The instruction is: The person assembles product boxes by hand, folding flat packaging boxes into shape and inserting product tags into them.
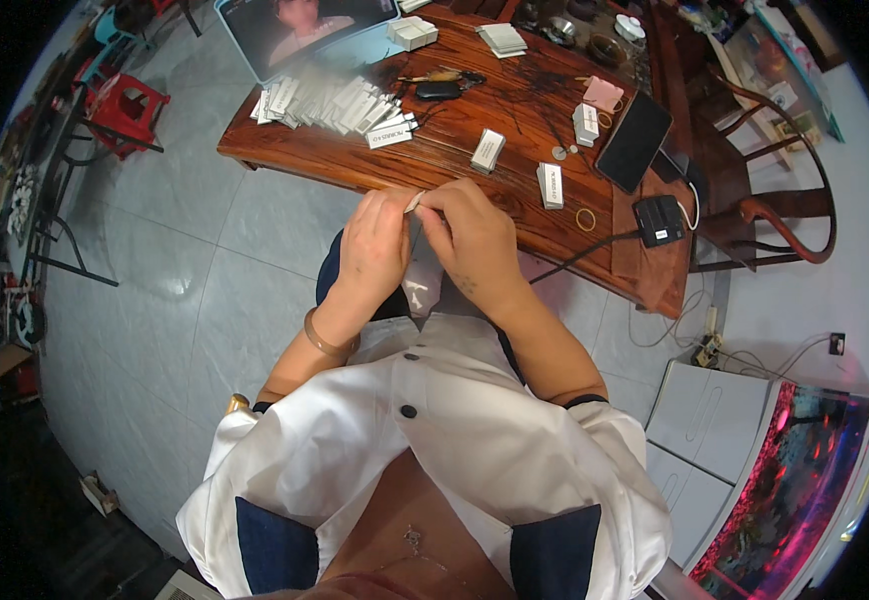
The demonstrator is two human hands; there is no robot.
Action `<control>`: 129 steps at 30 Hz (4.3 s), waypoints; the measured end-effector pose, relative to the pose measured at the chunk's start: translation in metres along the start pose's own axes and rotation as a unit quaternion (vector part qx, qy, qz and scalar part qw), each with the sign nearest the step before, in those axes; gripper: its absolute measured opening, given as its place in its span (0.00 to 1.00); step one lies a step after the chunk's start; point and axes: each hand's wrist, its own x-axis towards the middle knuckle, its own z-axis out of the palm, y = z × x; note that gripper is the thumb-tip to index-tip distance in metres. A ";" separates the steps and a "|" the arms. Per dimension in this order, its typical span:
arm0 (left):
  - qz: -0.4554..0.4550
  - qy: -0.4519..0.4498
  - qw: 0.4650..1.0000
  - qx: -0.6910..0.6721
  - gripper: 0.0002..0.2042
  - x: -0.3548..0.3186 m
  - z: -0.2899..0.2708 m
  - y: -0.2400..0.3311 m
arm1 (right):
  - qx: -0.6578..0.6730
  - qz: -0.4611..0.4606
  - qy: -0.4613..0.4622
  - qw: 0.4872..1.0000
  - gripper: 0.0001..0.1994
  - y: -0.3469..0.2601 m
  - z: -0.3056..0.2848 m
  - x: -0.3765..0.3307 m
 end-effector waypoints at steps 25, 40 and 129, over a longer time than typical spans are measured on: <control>-0.012 0.003 1.000 0.015 0.15 0.000 0.000 0.003 | 0.066 0.045 0.051 0.995 0.06 -0.002 0.014 -0.004; -0.036 0.002 0.999 0.023 0.13 0.000 -0.003 -0.005 | 0.160 0.213 -0.025 0.963 0.05 0.000 0.016 -0.009; -0.082 -0.062 0.983 -0.155 0.09 -0.003 -0.022 0.005 | 0.146 0.008 -0.040 0.988 0.11 0.003 -0.008 -0.001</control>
